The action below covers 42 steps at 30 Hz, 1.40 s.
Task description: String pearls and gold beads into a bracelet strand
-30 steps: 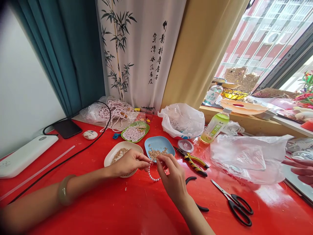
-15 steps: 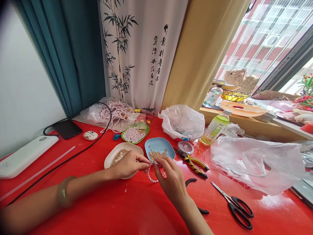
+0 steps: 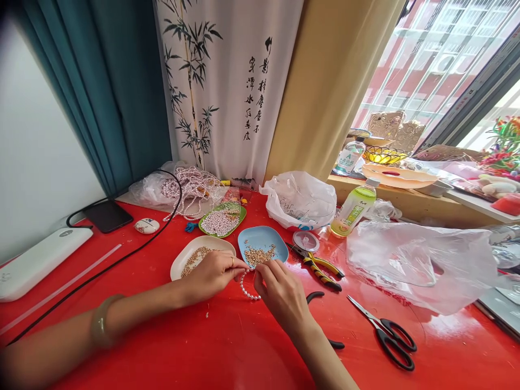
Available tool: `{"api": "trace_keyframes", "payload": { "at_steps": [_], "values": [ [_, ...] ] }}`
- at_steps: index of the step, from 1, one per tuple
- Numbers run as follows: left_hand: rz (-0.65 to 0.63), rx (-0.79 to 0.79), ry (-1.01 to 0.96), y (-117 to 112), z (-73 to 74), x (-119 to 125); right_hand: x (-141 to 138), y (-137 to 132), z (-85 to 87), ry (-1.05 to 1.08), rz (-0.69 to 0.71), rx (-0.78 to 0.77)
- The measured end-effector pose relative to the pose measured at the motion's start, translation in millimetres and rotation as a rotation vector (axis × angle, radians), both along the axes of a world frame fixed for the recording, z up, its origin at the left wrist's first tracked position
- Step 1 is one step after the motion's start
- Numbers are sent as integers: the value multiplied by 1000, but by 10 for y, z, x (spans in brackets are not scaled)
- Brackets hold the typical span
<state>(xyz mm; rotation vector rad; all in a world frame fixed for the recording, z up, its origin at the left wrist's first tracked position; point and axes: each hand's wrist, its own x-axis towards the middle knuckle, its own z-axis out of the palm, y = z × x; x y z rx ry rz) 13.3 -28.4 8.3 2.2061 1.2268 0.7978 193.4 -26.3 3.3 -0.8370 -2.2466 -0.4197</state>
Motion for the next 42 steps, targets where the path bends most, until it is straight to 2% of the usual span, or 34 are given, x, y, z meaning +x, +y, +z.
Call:
{"api": "trace_keyframes", "payload": {
  "at_steps": [6,12,14,16,21,25,29,35,38,40,42],
  "values": [
    [-49,181,167,-18,-38,-4,-39,-10,-42,122,-19,-56],
    [-62,181,154,-50,-2,1,-64,-16,-32,303,-29,-248],
    [-44,88,94,-47,35,2,-57,-4,-23,338,-31,-265],
    [-43,-70,-16,-26,72,-4,-42,10,-9,365,-25,-273],
    [-137,-488,-458,49,107,-3,-17,3,52,520,38,-384],
    [-245,-716,-721,30,72,55,-51,-44,90,554,113,-456],
    [-302,-864,-822,-20,44,85,-74,-68,86,551,146,-505],
    [-217,-813,-808,-9,11,103,-59,-93,92,600,89,-640],
    [-31,-751,-855,0,9,126,-77,-103,105,659,17,-804],
    [86,-727,-888,-1,21,137,-100,-101,103,643,23,-940],
    [143,-718,-908,-6,36,142,-121,-96,88,611,41,-1043]
  ]
}}
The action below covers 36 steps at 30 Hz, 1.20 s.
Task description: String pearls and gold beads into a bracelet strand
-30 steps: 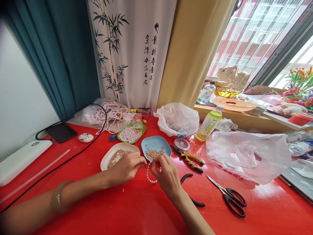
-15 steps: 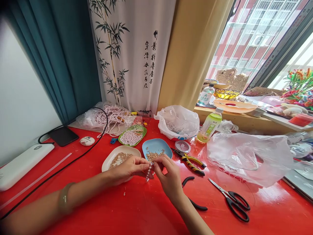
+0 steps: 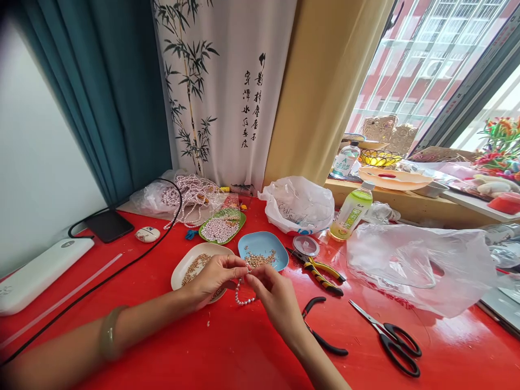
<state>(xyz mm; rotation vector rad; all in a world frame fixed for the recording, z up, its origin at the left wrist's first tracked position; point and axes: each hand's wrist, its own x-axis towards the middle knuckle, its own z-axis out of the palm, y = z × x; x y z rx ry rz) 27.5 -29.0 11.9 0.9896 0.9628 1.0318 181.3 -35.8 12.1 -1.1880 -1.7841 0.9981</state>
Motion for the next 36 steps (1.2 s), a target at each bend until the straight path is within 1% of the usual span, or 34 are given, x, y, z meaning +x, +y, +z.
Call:
{"api": "trace_keyframes", "payload": {
  "at_steps": [2,5,9,12,18,24,29,36],
  "values": [
    [29,5,11,-4,4,0,-10,3,-24,-5,31,-40],
    [47,29,22,-5,-23,-1,-12,-9,-59,-20,64,-19],
    [35,69,7,-13,-91,18,-34,-47,-91,-121,74,63],
    [78,86,43,-33,-119,47,-64,-71,-112,-222,61,145],
    [169,124,71,-86,-110,89,-68,-88,-149,-360,13,334],
    [194,106,9,-118,-76,114,-90,-88,-175,-411,26,465],
    [217,86,-3,-121,-70,121,-112,-93,-195,-446,62,519],
    [213,47,-13,-141,-110,118,-94,-104,-155,-499,140,580]
  ]
}}
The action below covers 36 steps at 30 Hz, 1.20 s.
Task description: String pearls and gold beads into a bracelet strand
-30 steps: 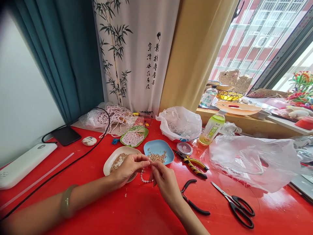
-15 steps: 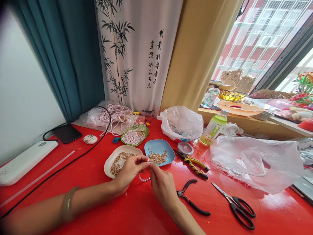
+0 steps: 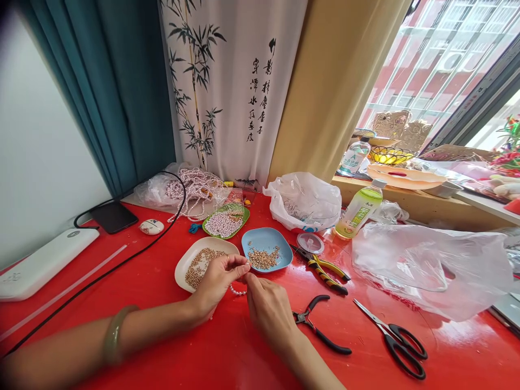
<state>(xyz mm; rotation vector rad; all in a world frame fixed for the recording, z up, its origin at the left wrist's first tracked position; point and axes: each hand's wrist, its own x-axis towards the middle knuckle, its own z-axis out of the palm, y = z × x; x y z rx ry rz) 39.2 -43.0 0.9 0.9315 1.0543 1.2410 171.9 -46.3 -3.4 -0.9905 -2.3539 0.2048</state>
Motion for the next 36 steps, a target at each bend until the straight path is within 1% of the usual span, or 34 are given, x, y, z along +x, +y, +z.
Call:
{"api": "trace_keyframes", "payload": {
  "at_steps": [3,9,12,14,16,18,20,22,23,25,26,27,28,29,32,36],
  "values": [
    [-2,-3,11,-5,0,-4,12,9,-17,-61,8,42],
    [14,-30,49,-3,-2,-19,32,42,-120,-115,42,135],
    [14,-19,60,5,-15,-27,20,40,-131,-121,42,143],
    [13,-6,68,19,-22,-35,12,32,-104,-96,46,110],
    [-6,22,72,39,-18,-43,22,24,-49,-34,45,30],
    [-39,57,68,57,5,-50,54,24,25,49,14,-83],
    [-70,79,64,65,40,-53,99,36,101,160,-74,-206],
    [-102,72,66,60,76,-54,134,60,164,347,-144,-367],
    [-121,64,67,54,91,-54,143,74,187,447,-126,-478],
    [-151,52,67,41,110,-54,147,103,220,577,-14,-711],
    [-163,47,62,35,115,-54,147,117,229,594,50,-799],
    [-170,44,55,30,117,-54,149,133,235,588,85,-847],
    [-175,40,49,27,117,-55,156,149,238,571,82,-856],
    [-178,32,44,25,115,-55,167,166,237,558,51,-832],
    [-171,-2,46,24,107,-55,221,213,224,546,-68,-709],
    [-178,-31,53,27,95,-58,257,236,211,535,-100,-612]
  ]
}}
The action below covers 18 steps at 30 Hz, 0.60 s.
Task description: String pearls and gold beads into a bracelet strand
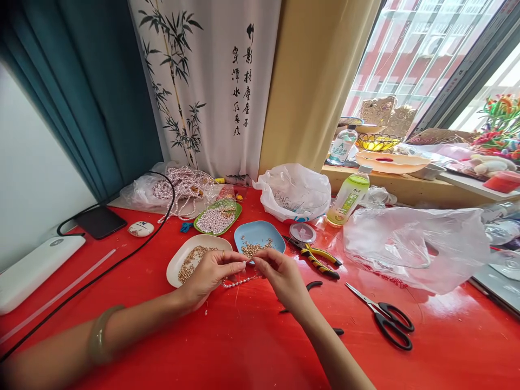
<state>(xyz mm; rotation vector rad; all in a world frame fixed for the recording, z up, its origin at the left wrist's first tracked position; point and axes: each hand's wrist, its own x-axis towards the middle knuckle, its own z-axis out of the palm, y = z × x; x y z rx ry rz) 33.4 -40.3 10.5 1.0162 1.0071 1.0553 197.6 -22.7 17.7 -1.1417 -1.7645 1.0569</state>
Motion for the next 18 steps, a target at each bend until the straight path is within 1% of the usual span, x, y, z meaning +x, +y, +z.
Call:
{"api": "trace_keyframes", "payload": {
  "at_steps": [7,10,15,18],
  "values": [
    [-16,-16,-6,-6,-15,-6,-20,-37,-4,-51,-2,103],
    [-17,-37,0,-13,-4,1,-26,-50,-12,-100,-20,190],
    [-22,-19,-22,-12,5,-1,-23,-65,30,-159,37,321],
    [-24,9,-50,-9,3,-11,-8,-65,62,-190,43,397]
  ]
}}
